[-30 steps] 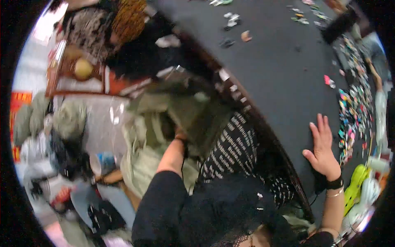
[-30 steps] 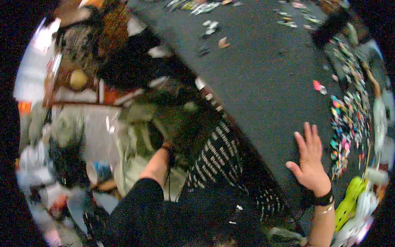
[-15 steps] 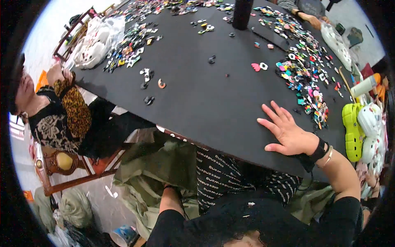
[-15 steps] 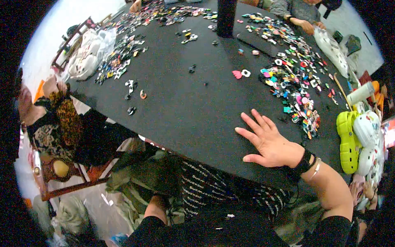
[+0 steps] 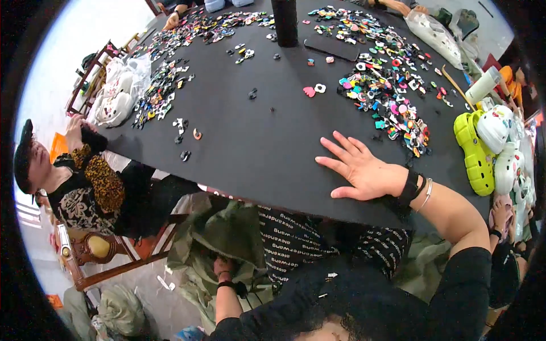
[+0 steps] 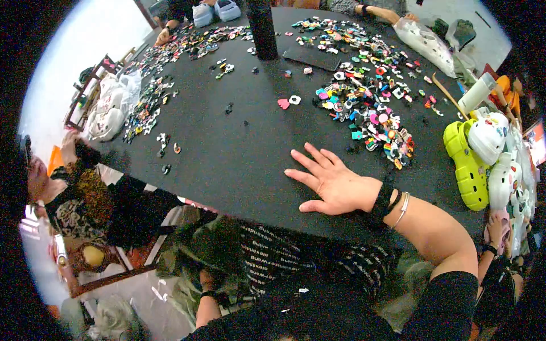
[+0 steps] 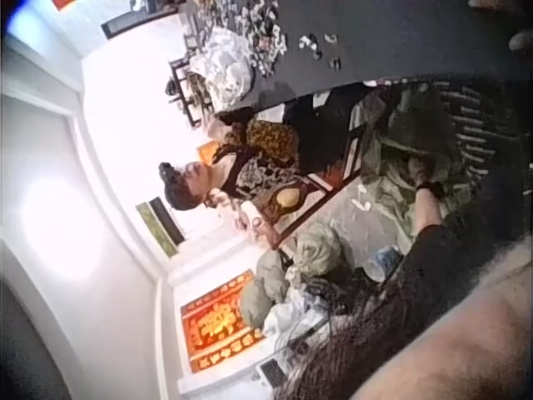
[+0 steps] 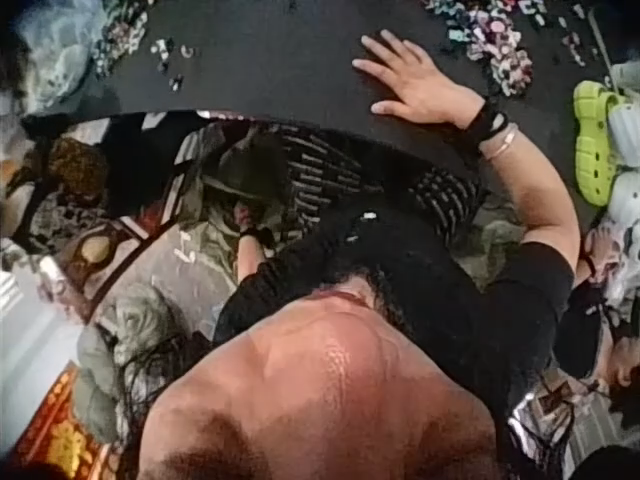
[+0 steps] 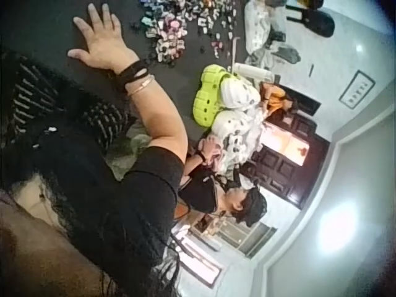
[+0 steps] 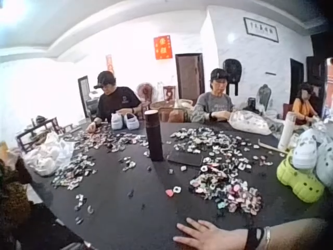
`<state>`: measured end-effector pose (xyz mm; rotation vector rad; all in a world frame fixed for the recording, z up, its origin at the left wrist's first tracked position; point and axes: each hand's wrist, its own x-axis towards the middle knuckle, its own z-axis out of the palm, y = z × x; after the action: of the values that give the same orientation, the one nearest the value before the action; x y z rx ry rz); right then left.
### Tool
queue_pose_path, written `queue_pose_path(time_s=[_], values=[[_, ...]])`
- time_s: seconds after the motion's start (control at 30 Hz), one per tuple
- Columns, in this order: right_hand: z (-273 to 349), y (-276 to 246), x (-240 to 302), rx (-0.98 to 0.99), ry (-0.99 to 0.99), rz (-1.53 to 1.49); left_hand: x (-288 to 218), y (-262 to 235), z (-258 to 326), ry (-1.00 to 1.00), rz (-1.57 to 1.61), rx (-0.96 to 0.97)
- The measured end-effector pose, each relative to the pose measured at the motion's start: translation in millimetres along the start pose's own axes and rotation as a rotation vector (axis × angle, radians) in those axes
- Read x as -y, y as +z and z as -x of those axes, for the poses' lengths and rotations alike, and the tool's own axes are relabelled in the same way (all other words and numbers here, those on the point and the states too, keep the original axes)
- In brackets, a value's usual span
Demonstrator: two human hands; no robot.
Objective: Manually attaching decorative charms to the ventilation holes of rubber clogs.
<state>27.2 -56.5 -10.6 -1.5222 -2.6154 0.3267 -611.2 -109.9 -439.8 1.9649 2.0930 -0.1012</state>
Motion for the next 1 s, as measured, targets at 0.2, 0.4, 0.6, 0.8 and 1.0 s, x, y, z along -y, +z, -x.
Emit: queue_pose_path(time_s=[0.2, 0.4, 0.6, 0.8, 1.0], values=[[12, 0, -2, 0.039, 0.065, 0.038, -38, -95, 37, -0.03, -0.01, -0.215], [7, 0, -2, 0.032, 0.035, 0.077, -88, -214, 88, -0.217, 0.307, -0.497], [-2, -2, 3, 0.029, 0.019, 0.084, -133, -313, 106, -0.121, 0.705, -0.754], [0, 3, 0, 0.005, -0.001, 0.069, -192, -436, 107, 0.014, 1.041, -1.023], [10, -13, -3, 0.036, 0.025, 0.0, -260, -528, 112, 0.391, 1.067, -1.171]])
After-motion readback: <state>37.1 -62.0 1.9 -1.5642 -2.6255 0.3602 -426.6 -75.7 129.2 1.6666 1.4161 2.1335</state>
